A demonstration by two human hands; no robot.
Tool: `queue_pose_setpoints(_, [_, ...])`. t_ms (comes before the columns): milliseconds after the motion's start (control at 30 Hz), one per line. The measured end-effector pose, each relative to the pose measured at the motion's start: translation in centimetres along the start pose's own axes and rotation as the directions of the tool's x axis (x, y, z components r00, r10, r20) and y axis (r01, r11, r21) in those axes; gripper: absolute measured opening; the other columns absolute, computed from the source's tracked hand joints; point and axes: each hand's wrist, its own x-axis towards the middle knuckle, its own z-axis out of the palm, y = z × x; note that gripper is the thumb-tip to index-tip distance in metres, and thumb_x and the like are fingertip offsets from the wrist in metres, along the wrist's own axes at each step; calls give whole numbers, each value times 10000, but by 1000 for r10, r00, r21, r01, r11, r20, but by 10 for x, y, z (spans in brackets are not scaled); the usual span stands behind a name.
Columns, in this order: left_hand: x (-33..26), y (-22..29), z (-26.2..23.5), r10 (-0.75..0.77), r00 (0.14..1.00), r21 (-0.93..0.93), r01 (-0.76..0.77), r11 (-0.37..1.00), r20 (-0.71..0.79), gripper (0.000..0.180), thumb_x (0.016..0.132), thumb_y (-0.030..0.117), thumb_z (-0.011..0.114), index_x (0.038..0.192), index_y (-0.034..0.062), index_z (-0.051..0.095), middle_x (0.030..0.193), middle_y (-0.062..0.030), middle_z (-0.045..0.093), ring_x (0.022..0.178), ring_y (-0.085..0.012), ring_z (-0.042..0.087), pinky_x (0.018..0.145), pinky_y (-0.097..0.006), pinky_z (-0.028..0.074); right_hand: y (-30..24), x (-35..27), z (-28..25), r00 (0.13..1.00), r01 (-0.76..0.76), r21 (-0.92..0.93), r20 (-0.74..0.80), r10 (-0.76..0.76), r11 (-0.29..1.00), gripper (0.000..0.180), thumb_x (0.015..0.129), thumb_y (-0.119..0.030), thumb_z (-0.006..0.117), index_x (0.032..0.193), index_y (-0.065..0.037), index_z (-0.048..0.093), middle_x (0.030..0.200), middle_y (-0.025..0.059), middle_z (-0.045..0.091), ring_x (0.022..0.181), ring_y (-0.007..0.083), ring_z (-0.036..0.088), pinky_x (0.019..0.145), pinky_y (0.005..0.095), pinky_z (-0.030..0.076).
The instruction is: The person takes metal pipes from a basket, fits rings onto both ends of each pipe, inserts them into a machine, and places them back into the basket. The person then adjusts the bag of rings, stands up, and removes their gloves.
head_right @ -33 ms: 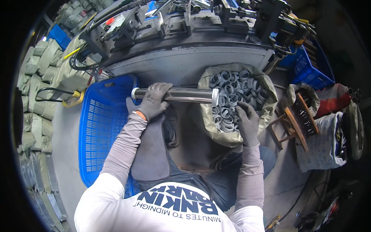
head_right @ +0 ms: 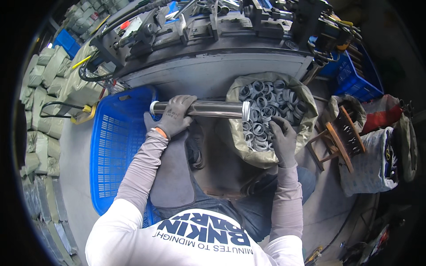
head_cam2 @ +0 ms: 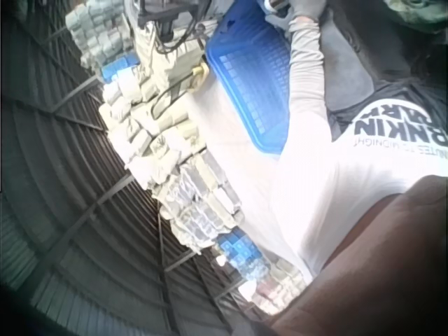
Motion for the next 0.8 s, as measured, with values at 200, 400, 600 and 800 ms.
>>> queue_pose_setpoints(200, [4, -3, 0, -1, 1000, -3, 1, 1000, 11, 671, 711, 93, 726, 1363, 86, 569, 1305, -147, 623, 1266, -369, 563, 1114, -509, 425, 5, 5, 3, 998, 66, -14, -6, -66, 998, 274, 1011, -140, 642, 1227, 13, 712, 1044, 35, 739, 891, 78, 637, 769, 223, 500])
queue_pose_setpoints(400, [6, -5, 0, -12, 1000, -10, 12, 1000, 20, 684, 694, 84, 739, 1359, 84, 578, 1319, -152, 616, 1280, -377, 553, 1135, -513, 406, 13, 11, 2, 996, 90, -31, -2, -90, 995, 273, 1007, -116, 658, 1227, 40, 700, 1074, 72, 740, 960, 117, 665, 870, 258, 528])
queue_pose_setpoints(600, [8, -2, -2, -20, 999, -8, 20, 1000, 41, 684, 688, 77, 744, 1352, 78, 580, 1313, -164, 615, 1276, -379, 554, 1140, -511, 406, 9, 10, 2, 999, 34, 66, 11, -35, 997, 274, 992, -112, 683, 1213, 50, 692, 1083, 94, 744, 995, 139, 695, 892, 274, 563])
queue_pose_setpoints(800, [6, -2, -2, -19, 999, -2, 19, 1000, 36, 678, 693, 82, 747, 1349, 76, 580, 1299, -166, 617, 1272, -377, 557, 1137, -508, 412, 13, 11, 1, 997, 75, 23, 8, -76, 997, 277, 993, -123, 683, 1212, 46, 694, 1074, 99, 749, 988, 139, 695, 885, 271, 556])
